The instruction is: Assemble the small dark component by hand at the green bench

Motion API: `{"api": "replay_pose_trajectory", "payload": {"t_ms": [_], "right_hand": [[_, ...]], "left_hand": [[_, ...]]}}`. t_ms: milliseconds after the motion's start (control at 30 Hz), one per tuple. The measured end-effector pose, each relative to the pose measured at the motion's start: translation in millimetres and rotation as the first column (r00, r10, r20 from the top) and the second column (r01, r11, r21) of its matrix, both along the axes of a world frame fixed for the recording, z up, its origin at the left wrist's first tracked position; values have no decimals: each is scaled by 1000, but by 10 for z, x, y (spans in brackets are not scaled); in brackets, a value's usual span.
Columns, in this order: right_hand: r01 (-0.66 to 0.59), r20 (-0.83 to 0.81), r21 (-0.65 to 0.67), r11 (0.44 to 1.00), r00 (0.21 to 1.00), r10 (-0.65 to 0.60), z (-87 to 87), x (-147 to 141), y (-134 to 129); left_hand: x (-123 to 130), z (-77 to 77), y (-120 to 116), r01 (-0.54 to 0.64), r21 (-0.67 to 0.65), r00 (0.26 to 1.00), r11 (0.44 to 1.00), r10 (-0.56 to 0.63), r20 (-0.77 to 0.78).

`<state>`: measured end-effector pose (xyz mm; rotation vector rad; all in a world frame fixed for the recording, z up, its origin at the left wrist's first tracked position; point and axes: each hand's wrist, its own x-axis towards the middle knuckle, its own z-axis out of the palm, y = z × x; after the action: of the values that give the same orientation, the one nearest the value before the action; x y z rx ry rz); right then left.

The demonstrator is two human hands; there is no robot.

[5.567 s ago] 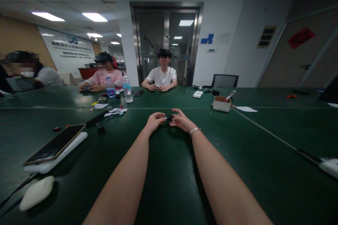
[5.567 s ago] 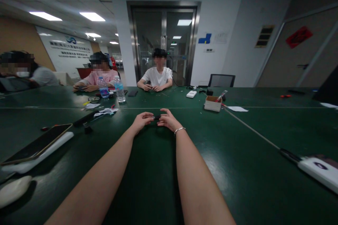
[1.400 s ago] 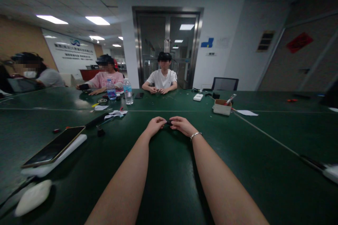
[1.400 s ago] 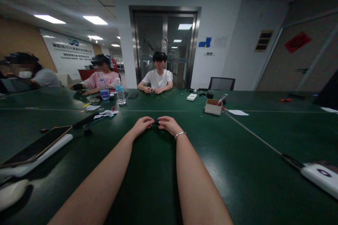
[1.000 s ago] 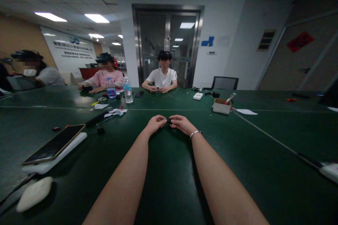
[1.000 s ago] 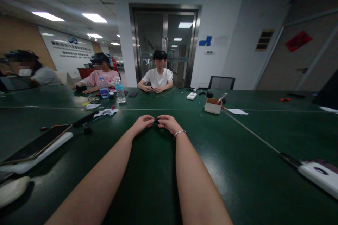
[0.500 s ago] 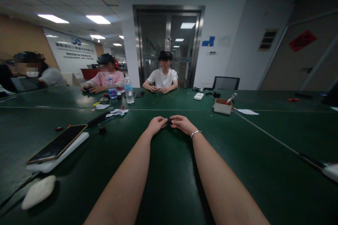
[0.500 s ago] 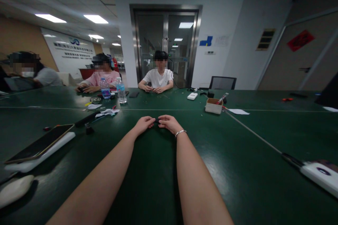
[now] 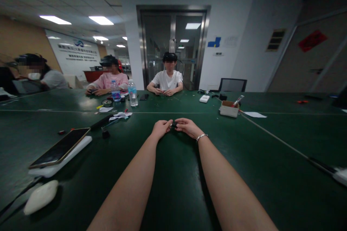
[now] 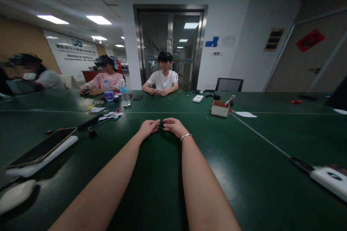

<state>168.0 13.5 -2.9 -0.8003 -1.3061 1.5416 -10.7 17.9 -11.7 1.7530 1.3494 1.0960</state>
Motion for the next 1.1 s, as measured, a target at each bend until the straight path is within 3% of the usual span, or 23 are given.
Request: {"api": "replay_pose_trajectory", "payload": {"t_ms": [333, 1100], "right_hand": [[-1, 9, 4, 1000, 1000, 1, 19, 13, -38], [-7, -16, 28, 1000, 1000, 7, -9, 12, -17]], "left_hand": [[25, 120, -113, -100, 37, 985, 994, 104, -135], [51, 129, -94, -178, -16, 974, 984, 173, -147]]}}
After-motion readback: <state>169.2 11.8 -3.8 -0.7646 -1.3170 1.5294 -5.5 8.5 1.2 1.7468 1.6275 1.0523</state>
